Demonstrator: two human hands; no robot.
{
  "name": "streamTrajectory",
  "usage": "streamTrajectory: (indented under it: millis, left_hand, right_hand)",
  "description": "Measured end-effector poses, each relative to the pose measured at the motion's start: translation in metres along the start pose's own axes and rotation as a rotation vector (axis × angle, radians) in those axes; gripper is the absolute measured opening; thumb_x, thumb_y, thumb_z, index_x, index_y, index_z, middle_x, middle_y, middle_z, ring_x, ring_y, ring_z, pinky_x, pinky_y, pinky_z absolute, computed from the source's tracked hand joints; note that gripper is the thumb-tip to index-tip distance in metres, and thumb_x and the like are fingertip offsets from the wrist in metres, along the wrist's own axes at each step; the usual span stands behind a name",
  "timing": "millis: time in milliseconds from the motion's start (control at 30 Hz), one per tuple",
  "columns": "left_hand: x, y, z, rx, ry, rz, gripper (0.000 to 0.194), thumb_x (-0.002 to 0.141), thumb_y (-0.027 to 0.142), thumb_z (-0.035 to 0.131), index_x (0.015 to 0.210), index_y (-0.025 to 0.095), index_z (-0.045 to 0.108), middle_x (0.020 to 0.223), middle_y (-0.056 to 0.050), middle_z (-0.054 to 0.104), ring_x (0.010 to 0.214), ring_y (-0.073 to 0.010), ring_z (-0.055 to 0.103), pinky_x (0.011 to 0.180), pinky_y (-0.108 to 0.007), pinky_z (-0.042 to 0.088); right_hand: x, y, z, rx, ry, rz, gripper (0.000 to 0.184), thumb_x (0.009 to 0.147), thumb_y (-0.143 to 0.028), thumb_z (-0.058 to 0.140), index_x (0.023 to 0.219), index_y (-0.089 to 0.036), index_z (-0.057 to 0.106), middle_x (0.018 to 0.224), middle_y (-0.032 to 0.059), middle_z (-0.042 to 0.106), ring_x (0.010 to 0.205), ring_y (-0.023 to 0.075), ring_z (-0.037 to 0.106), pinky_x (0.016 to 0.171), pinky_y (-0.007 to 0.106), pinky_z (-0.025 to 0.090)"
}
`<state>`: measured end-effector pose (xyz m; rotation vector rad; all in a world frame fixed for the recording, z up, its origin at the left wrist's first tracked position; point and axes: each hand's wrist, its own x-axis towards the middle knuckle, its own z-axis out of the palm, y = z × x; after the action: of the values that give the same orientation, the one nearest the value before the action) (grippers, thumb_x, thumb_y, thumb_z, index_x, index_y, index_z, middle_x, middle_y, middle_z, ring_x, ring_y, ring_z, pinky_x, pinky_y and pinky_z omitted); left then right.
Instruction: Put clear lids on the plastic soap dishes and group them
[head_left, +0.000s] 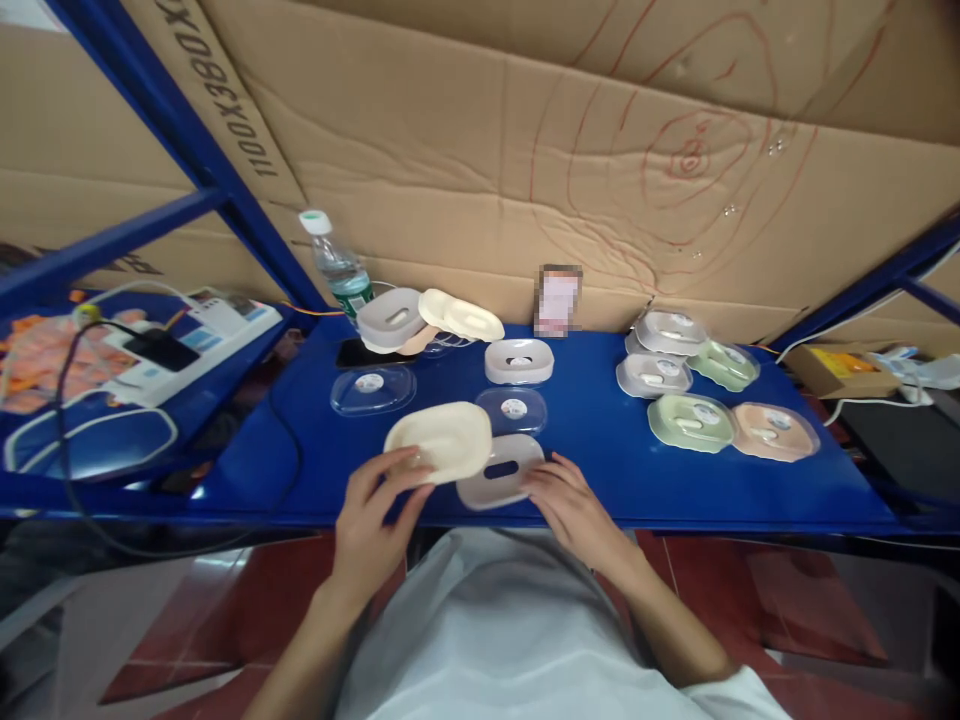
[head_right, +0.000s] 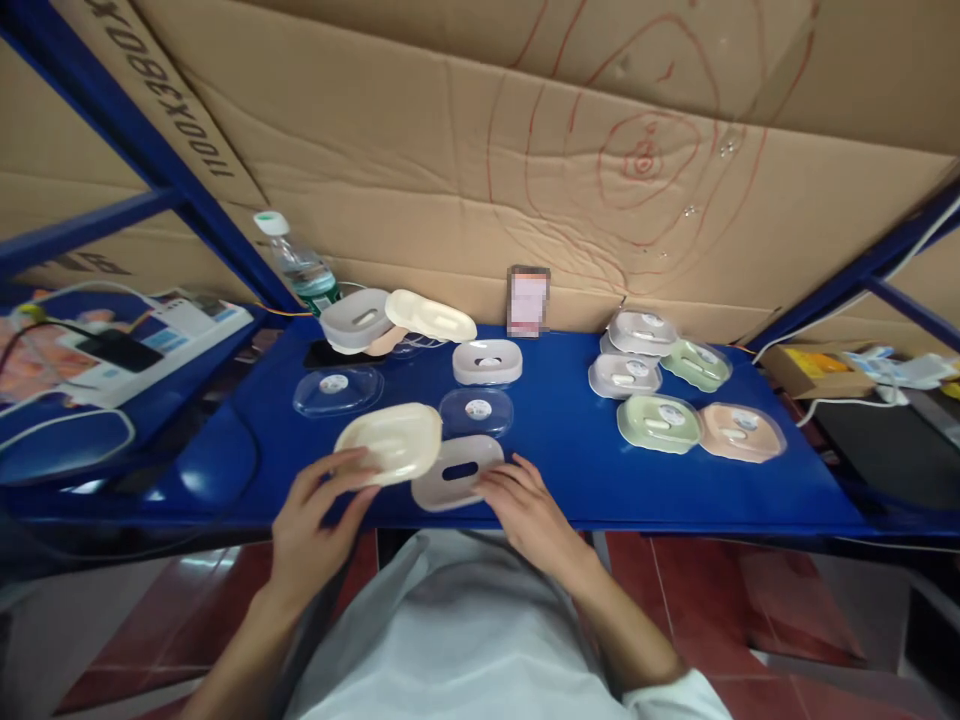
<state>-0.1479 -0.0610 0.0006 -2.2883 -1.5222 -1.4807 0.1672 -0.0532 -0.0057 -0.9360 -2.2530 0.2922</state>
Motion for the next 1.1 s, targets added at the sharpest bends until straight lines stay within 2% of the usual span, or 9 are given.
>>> streamTrajectory:
  millis: [100,267,367,467,700,800,933,1000,1100]
  left_hand:
    - [-0.001,0.011,0.011,-0.001,-0.078,0.066,0.02,0.103,0.014,0.07,0.118,0.027,0.071,0.132,-0.007,0.071,0.122,-0.0238,0.069,0.106,-0.042,0.056]
    - [-0.003,0.016,0.026,0.006,-0.151,0.089,0.019,0.105,0.016,0.068,0.121,0.025,0.069,0.127,-0.008,0.074,0.118,-0.0234,0.071,0.1,-0.041,0.055]
    - [-0.005,0.021,0.03,0.05,-0.198,0.125,0.018,0.104,0.016,0.07,0.119,0.026,0.069,0.127,-0.007,0.076,0.117,-0.0245,0.071,0.103,-0.044,0.051]
    - [-0.004,0.03,0.034,0.053,-0.235,0.173,0.016,0.106,0.017,0.067,0.12,0.025,0.071,0.128,-0.009,0.077,0.119,-0.0255,0.071,0.109,-0.049,0.047]
    - [-0.001,0.039,0.04,0.005,-0.197,0.248,0.013,0.106,0.02,0.068,0.117,0.025,0.07,0.123,-0.005,0.08,0.117,-0.0243,0.074,0.118,-0.052,0.044]
    - [-0.001,0.022,0.031,0.001,-0.146,0.162,0.019,0.104,0.015,0.069,0.12,0.025,0.07,0.12,-0.005,0.081,0.114,-0.0234,0.075,0.117,-0.05,0.046]
    - [-0.003,-0.012,0.012,0.119,-0.074,0.021,0.015,0.104,0.018,0.068,0.117,0.024,0.071,0.121,-0.007,0.08,0.114,-0.026,0.074,0.111,-0.049,0.049]
    - [-0.006,-0.024,0.005,0.151,-0.092,-0.011,0.012,0.106,0.023,0.066,0.116,0.025,0.073,0.12,-0.007,0.08,0.112,-0.0265,0.074,0.108,-0.048,0.05]
    - [-0.013,-0.026,0.005,0.085,-0.249,0.005,0.015,0.109,0.028,0.063,0.114,0.028,0.077,0.118,-0.004,0.081,0.11,-0.0252,0.075,0.109,-0.048,0.05]
  right_hand:
    - [0.019,-0.001,0.005,-0.104,-0.033,-0.066,0.042,0.106,-0.013,0.057,0.146,-0.025,0.064,0.146,0.0111,0.071,0.14,0.0286,0.064,0.127,0.062,0.046]
    - [0.018,-0.002,0.013,-0.067,0.069,0.003,0.067,0.107,-0.028,0.065,0.169,-0.024,0.039,0.164,0.0188,0.054,0.153,0.033,0.054,0.121,0.056,0.054]
    - [0.012,0.004,0.01,-0.069,0.031,0.046,0.079,0.106,-0.033,0.068,0.175,-0.029,0.029,0.176,0.0185,0.039,0.161,0.0356,0.045,0.122,0.057,0.053]
    - [0.008,0.012,0.0,-0.096,-0.092,0.053,0.082,0.101,-0.043,0.077,0.172,-0.035,0.037,0.182,0.0135,0.028,0.163,0.0379,0.04,0.124,0.058,0.051]
    - [0.002,0.025,-0.006,-0.028,-0.062,0.085,0.07,0.106,-0.034,0.071,0.17,-0.036,0.043,0.173,0.0114,0.047,0.157,0.0303,0.051,0.125,0.05,0.053]
    - [0.004,0.026,-0.005,-0.034,-0.069,0.082,0.073,0.105,-0.037,0.072,0.171,-0.031,0.04,0.17,0.0134,0.051,0.158,0.0307,0.05,0.125,0.051,0.052]
    - [0.005,0.029,-0.015,-0.055,-0.112,0.007,0.041,0.108,-0.03,0.069,0.148,-0.033,0.068,0.148,0.0072,0.072,0.15,0.0295,0.058,0.122,0.054,0.054]
    - [0.0,0.033,-0.026,-0.04,-0.051,0.034,0.033,0.106,-0.03,0.072,0.138,-0.031,0.074,0.137,0.0073,0.077,0.143,0.0298,0.063,0.117,0.052,0.058]
    - [-0.017,0.037,-0.041,-0.056,0.148,0.119,0.03,0.102,-0.027,0.076,0.132,-0.03,0.076,0.121,0.0085,0.079,0.13,0.0317,0.069,0.109,0.055,0.062]
